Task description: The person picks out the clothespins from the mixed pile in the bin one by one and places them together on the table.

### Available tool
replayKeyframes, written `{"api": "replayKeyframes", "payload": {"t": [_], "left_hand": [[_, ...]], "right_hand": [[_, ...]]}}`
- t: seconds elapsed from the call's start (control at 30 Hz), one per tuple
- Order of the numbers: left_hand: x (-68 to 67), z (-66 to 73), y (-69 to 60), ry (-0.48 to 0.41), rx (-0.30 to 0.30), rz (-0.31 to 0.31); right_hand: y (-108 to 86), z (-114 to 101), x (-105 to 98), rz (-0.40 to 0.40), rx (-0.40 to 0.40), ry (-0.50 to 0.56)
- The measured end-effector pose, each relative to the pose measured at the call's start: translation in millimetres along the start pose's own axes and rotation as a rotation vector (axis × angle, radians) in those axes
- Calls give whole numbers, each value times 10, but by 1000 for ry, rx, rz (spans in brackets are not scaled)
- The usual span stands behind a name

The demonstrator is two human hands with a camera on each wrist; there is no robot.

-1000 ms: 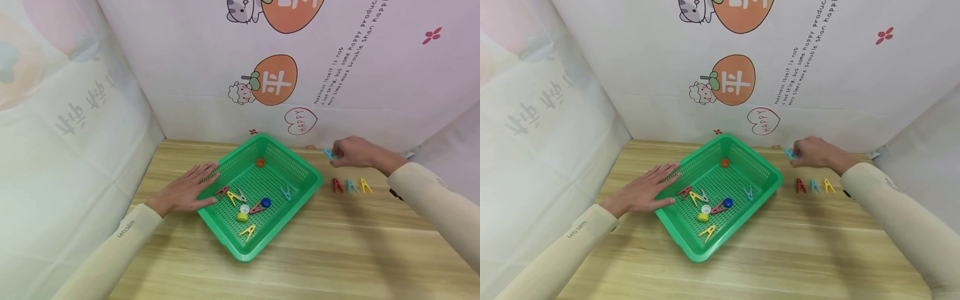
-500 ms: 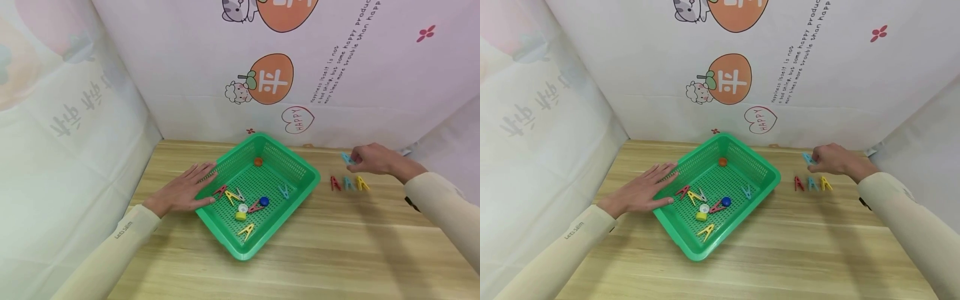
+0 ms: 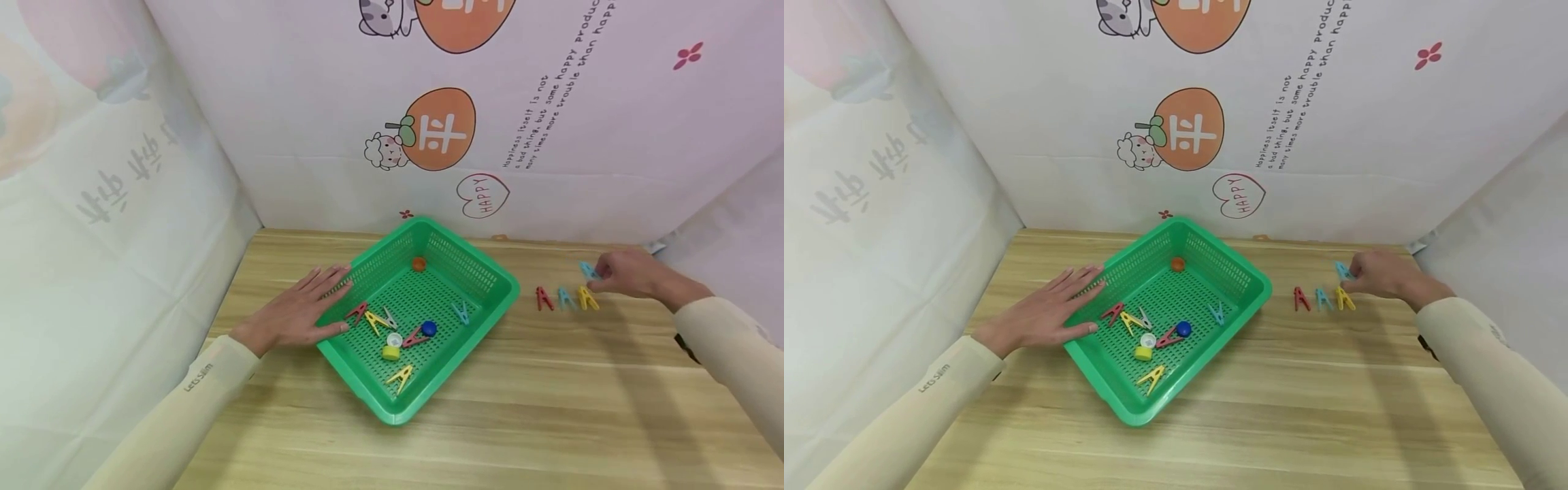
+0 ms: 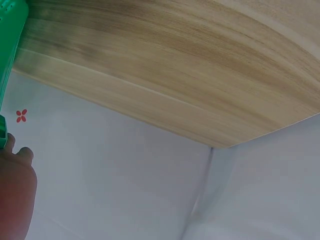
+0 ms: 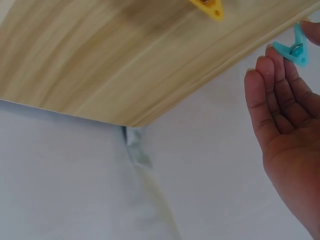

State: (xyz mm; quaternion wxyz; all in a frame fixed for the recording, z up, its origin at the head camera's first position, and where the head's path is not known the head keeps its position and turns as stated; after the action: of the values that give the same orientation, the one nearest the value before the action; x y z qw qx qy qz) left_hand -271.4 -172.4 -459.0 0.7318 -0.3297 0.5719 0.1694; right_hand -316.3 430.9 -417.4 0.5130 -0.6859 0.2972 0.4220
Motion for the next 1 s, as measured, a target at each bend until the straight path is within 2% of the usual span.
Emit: {"api": "replayKeyframes", "payload": {"t": [0.3,0.57,0.77,1.0], "left_hand": [[6,-2,-20,-16,-1,2],[21,-15,-17,-17,-6,-3],[22,-13,-21,-19,-5,0],[-3,-3,-31,-22,-1,8]], "right_hand": [[-42,342,166,-46,56,75],[-39,569,313,-49,76,98],[-33,718,418,-78,113,111],[10,846,571,-103,133,183]]}}
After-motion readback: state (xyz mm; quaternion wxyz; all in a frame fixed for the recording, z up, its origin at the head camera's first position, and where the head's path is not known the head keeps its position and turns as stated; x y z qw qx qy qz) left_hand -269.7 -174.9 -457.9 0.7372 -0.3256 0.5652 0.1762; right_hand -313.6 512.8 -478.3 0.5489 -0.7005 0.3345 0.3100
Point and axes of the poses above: each hand's wrist, its own y-axis towards the middle knuckle, its own x-axis out of the palm, z = x × y, the point moved 5 cm from there along y, towards the middle knuckle, and after that the axes turned 15 degrees about -z, right-handed, at the moved point
